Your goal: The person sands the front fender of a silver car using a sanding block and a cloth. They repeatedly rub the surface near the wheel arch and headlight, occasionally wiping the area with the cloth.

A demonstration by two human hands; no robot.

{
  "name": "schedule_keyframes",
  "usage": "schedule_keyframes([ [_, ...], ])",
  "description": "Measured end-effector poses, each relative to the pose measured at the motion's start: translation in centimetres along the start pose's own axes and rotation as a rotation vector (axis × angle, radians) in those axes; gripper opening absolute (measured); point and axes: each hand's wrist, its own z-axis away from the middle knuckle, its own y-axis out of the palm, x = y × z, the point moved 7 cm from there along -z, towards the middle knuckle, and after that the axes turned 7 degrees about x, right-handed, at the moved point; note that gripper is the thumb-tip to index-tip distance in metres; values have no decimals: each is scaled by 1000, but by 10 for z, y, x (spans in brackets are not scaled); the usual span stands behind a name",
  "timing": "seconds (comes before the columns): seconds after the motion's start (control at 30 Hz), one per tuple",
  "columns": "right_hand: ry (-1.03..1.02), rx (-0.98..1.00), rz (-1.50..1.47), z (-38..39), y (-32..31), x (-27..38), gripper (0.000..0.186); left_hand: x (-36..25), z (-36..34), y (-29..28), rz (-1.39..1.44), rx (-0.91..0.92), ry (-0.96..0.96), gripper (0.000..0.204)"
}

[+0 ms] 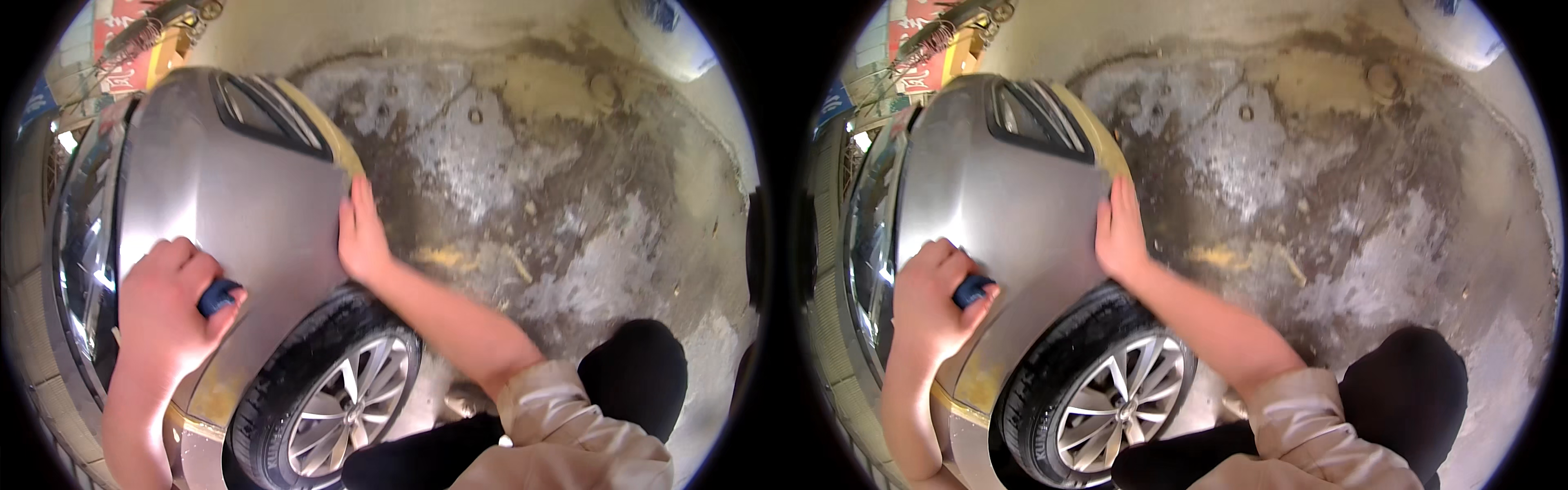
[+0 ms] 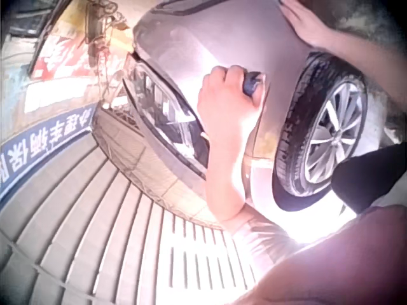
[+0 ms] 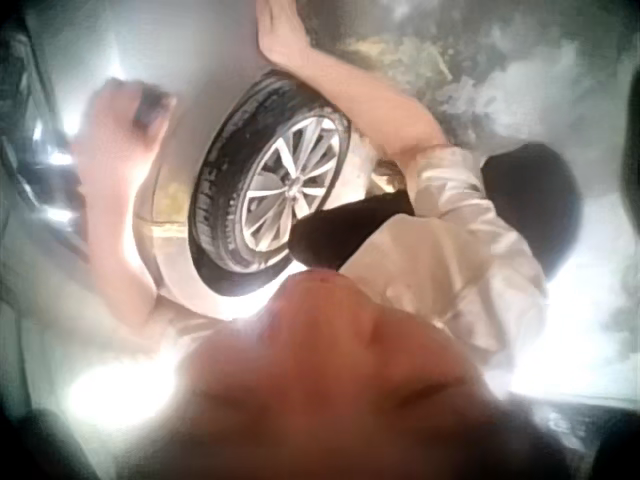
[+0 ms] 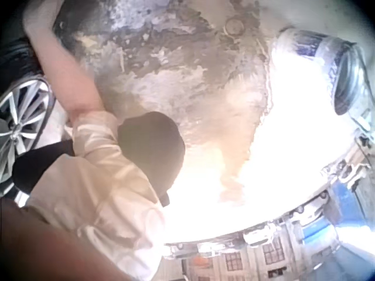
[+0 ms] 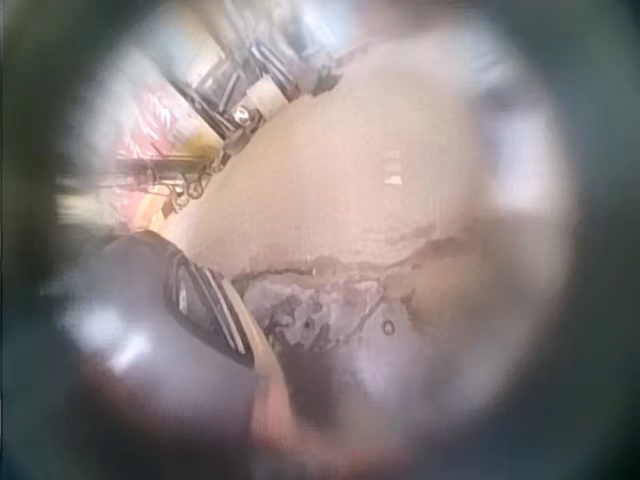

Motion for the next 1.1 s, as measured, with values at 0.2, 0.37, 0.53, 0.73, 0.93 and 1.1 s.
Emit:
schedule_keyframes([
  [0.2, -10, -145, 71, 30, 7, 17, 55, 1, 3, 9, -13, -18, 44, 26],
  [0.37, 20, -107, 61, 19, 6, 14, 55, -1, 1, 2, -9, 6, 5, 24],
  [0.53, -39, -134, 70, 23, 8, 21, 56, 0, 1, 7, -23, -22, 55, 23],
  [0.73, -39, -13, 37, 27, 13, 11, 62, -2, -3, 2, -14, 15, 35, 26],
  [0.93, 52, -29, -29, -9, 0, -10, 60, -2, 6, 17, -60, -8, 95, 29],
  [1.1, -41, -17, 78, 35, 6, 23, 61, -3, -3, 4, -22, -16, 120, 27],
])
